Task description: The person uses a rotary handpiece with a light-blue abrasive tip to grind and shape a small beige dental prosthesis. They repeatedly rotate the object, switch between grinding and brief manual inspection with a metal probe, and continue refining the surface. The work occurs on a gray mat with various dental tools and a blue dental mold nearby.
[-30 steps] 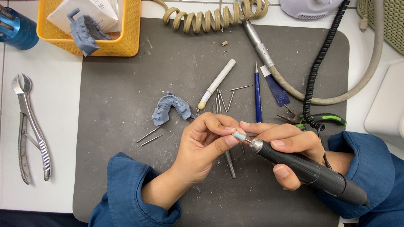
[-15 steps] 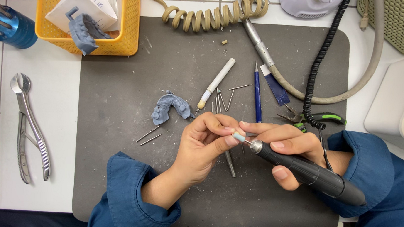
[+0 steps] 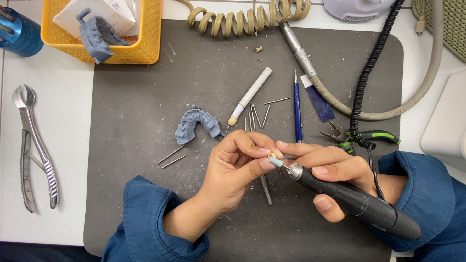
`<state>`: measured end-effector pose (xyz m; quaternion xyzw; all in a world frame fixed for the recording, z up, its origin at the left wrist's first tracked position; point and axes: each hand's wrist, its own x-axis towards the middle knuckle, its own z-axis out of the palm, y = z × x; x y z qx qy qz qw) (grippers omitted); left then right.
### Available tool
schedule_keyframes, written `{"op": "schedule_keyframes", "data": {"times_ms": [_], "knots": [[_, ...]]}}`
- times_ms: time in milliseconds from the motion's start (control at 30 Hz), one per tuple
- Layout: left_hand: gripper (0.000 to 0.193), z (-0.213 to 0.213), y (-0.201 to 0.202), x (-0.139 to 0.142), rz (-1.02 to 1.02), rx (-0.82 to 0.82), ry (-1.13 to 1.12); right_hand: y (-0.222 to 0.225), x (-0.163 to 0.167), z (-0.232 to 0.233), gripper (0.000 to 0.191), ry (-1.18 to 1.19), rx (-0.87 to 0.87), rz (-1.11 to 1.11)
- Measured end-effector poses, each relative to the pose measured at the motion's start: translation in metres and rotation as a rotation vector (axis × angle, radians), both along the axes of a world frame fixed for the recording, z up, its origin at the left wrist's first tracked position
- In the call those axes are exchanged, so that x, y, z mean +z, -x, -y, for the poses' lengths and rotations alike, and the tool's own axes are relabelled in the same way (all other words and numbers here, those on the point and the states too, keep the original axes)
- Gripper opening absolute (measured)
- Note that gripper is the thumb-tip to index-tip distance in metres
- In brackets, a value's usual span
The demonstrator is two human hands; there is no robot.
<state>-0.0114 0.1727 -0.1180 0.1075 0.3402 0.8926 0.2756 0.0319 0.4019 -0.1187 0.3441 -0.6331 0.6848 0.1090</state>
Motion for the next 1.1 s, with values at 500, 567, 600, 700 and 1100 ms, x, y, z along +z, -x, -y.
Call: {"op": "schedule_keyframes", "data": {"times_ms": [500, 567, 600, 700, 1100], "knots": [[0.014, -0.001, 0.004, 0.005, -0.011, -0.021, -0.039, 0.003, 0.0, 0.007, 0.038, 0.045, -0.062, -0.015], [0.015, 0.0, 0.004, 0.004, -0.019, -0.017, -0.03, 0.004, 0.0, 0.006, 0.04, 0.049, -0.043, -0.009], [0.015, 0.0, 0.003, 0.003, -0.029, -0.011, -0.02, 0.004, 0.001, 0.005, 0.04, 0.049, -0.034, -0.006], [0.015, 0.0, 0.003, 0.001, -0.053, 0.003, 0.008, 0.003, 0.004, 0.001, 0.04, 0.02, -0.014, -0.003], [0.012, -0.001, 0.005, 0.005, -0.046, -0.009, 0.014, 0.001, -0.001, 0.011, 0.035, 0.086, -0.089, 0.035]]}}
